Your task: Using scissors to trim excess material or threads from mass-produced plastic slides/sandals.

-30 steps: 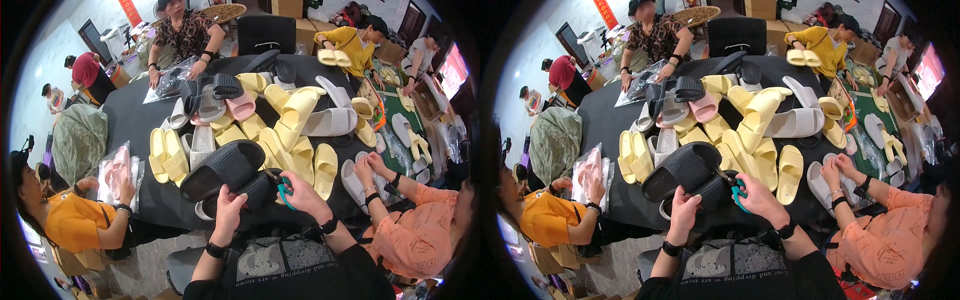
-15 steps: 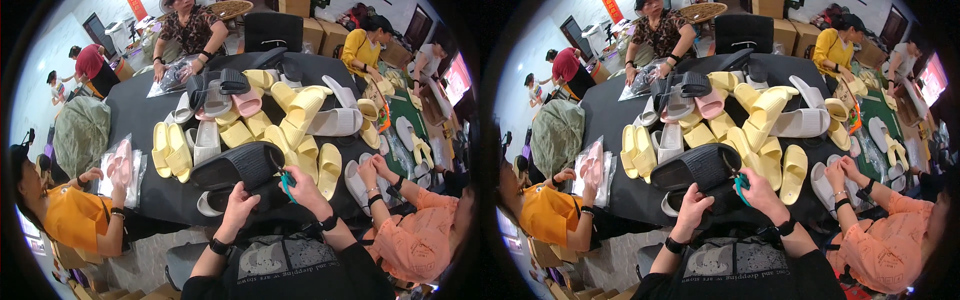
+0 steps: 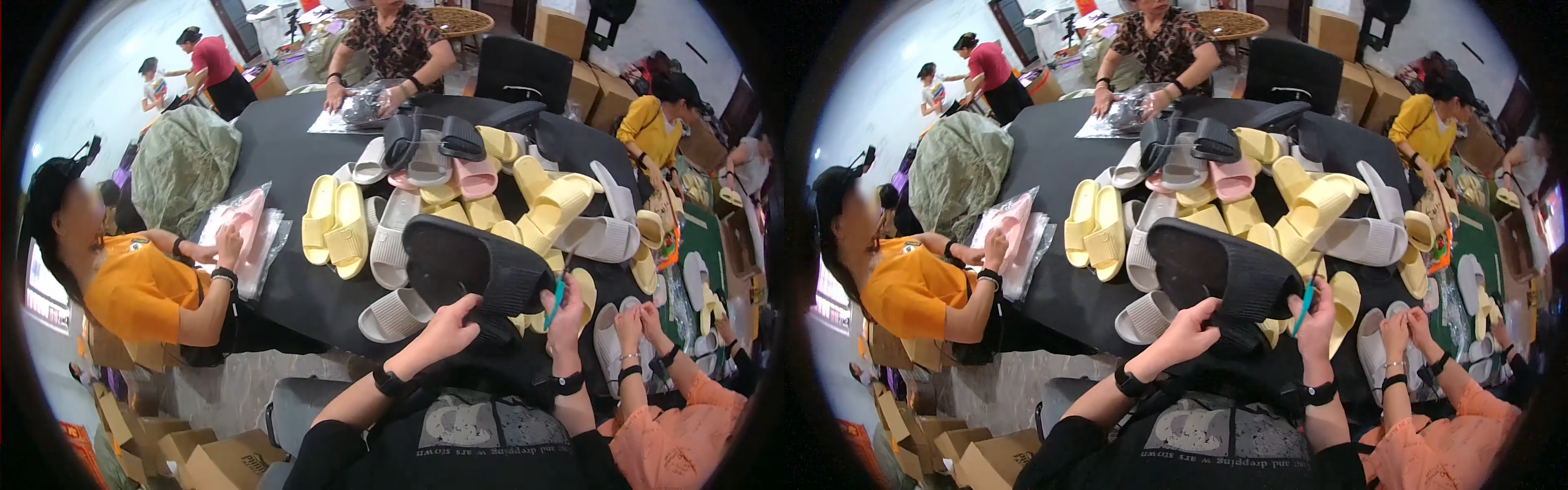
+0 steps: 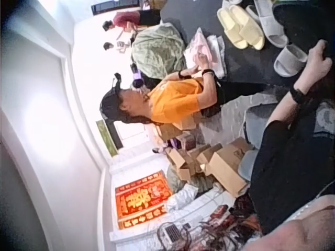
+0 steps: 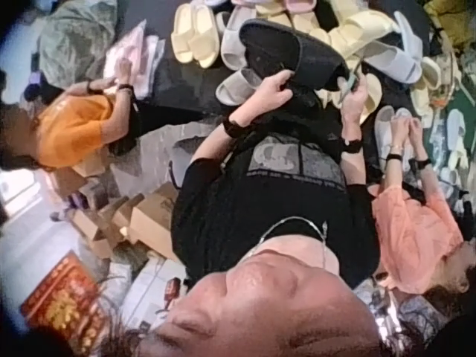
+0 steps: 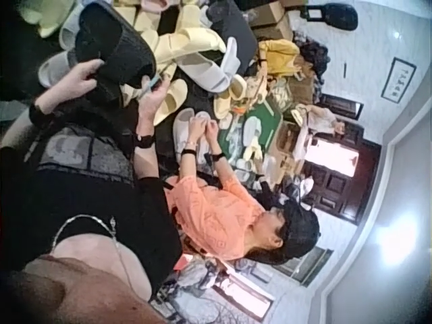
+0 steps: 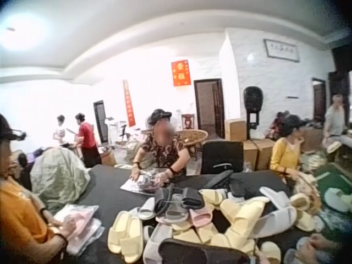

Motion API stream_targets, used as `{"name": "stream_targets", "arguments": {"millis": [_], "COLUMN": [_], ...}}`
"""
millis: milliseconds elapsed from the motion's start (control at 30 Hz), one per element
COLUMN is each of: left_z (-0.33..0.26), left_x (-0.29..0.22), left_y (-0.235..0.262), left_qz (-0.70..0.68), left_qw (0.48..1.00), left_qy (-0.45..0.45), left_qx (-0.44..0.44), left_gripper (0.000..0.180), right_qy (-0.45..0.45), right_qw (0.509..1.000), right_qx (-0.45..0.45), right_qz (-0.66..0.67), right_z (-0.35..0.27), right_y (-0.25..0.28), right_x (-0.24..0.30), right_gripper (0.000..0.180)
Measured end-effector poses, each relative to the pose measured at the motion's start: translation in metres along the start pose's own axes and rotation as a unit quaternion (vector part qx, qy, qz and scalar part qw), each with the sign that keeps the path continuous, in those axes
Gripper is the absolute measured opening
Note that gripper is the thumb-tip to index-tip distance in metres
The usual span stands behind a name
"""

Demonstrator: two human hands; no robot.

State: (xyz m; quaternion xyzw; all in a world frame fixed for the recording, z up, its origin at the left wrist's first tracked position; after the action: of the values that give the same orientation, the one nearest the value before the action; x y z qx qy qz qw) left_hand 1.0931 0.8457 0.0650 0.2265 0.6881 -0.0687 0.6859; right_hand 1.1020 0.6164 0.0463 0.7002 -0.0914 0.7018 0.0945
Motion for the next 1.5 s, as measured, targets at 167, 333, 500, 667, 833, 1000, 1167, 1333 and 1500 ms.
{"name": "stream_targets", "arguments": {"millis": [167,333,500,667,833,1000,1167,1333,1500], "left_z": [-0.002,-0.011,-0.026,-0.042,-0.059,-0.083,-0.078,-0.084,-0.081], "left_x": [-0.029,-0.021,0.015,0.010,0.058,0.159,0.174,0.179,0.181], "left_y": [0.017,0.019,0.019,0.050,0.112,0.138,0.138,0.143,0.146], "left_qz": [0.252,0.482,0.525,0.466,0.332,0.153,0.141,0.143,0.036], "left_qw": [0.966,0.866,0.835,0.864,0.914,0.939,0.939,0.928,0.950], "left_qy": [-0.053,-0.124,-0.149,-0.167,-0.015,0.143,0.152,0.141,0.127], "left_qx": [-0.004,0.041,0.074,-0.095,-0.233,-0.271,-0.273,-0.314,-0.282], "left_gripper": [0.055,0.039,0.023,0.034,0.060,0.051,0.042,0.039,0.035], "right_qy": [0.038,0.021,0.056,0.018,-0.008,-0.015,-0.043,-0.052,-0.055], "right_qw": [0.999,1.000,0.996,0.993,0.989,0.979,0.963,0.960,0.971], "right_qx": [-0.025,0.002,0.021,0.063,0.080,0.151,0.222,0.231,0.222], "right_qz": [0.017,0.019,-0.063,-0.102,-0.124,-0.133,-0.147,-0.151,-0.074], "right_z": [0.005,0.015,0.020,0.030,0.039,0.056,0.062,0.043,0.032], "right_y": [0.014,0.034,0.039,0.048,0.050,0.020,-0.021,-0.052,-0.059], "right_x": [0.011,0.004,0.012,0.008,0.015,0.015,-0.007,-0.042,-0.044], "right_gripper": [0.039,0.039,0.041,0.041,0.040,0.042,0.043,0.048,0.050]}}
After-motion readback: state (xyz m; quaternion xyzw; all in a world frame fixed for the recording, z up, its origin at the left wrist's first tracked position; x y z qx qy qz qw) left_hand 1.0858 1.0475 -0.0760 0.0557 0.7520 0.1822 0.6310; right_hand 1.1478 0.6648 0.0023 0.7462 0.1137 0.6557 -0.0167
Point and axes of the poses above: each hand's wrist, its own z-axis towards the middle knuckle, its own y-axis out of the back of the hand, x = y × z, the point moved 10 cm from there along z, towards the middle knuckle, and after that the axes turned 4 degrees about x, right-handed, at the moved point
